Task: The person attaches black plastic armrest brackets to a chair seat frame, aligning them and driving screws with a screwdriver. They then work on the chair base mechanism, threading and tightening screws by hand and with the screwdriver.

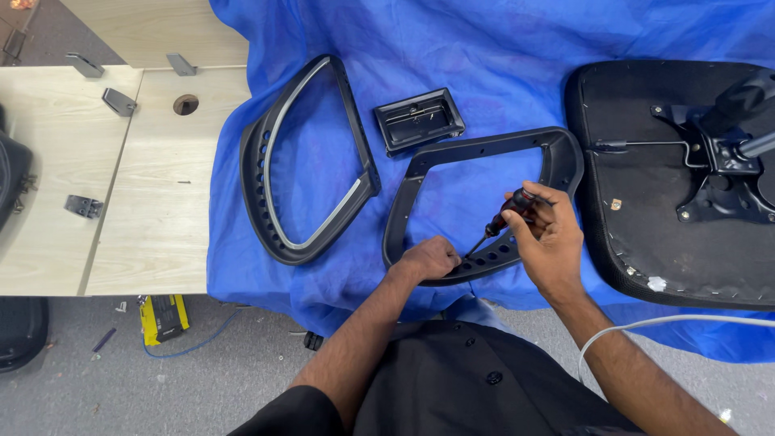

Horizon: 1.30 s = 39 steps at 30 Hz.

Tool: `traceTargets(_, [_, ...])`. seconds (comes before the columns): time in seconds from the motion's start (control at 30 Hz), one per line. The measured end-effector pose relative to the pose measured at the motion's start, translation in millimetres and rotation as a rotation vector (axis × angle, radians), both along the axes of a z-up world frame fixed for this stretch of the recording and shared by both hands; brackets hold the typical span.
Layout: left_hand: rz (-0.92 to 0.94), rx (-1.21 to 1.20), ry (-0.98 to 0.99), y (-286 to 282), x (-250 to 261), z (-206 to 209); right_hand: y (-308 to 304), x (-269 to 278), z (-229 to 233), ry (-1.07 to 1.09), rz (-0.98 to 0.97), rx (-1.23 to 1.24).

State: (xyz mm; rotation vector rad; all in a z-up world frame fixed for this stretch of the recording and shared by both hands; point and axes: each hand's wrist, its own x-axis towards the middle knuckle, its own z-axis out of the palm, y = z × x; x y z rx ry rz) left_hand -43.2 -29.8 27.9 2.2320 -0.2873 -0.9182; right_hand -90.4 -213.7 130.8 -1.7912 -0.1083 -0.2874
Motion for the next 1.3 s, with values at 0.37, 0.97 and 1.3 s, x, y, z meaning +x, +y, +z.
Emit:
traceTargets(0.37, [0.059,0.031,0.094,-9,9,-16,3,1,9,-0.018,0.023,-0.186])
traceTargets(0.97, [0.106,-0.063,0.107,-18,18,-43,16,-12,18,0.035,0.005,-0.19])
traceTargets(1.3, [0.089,-0.148,0.055,-11,16,-40,35,-12,20,-0.03,-0.055,-0.221])
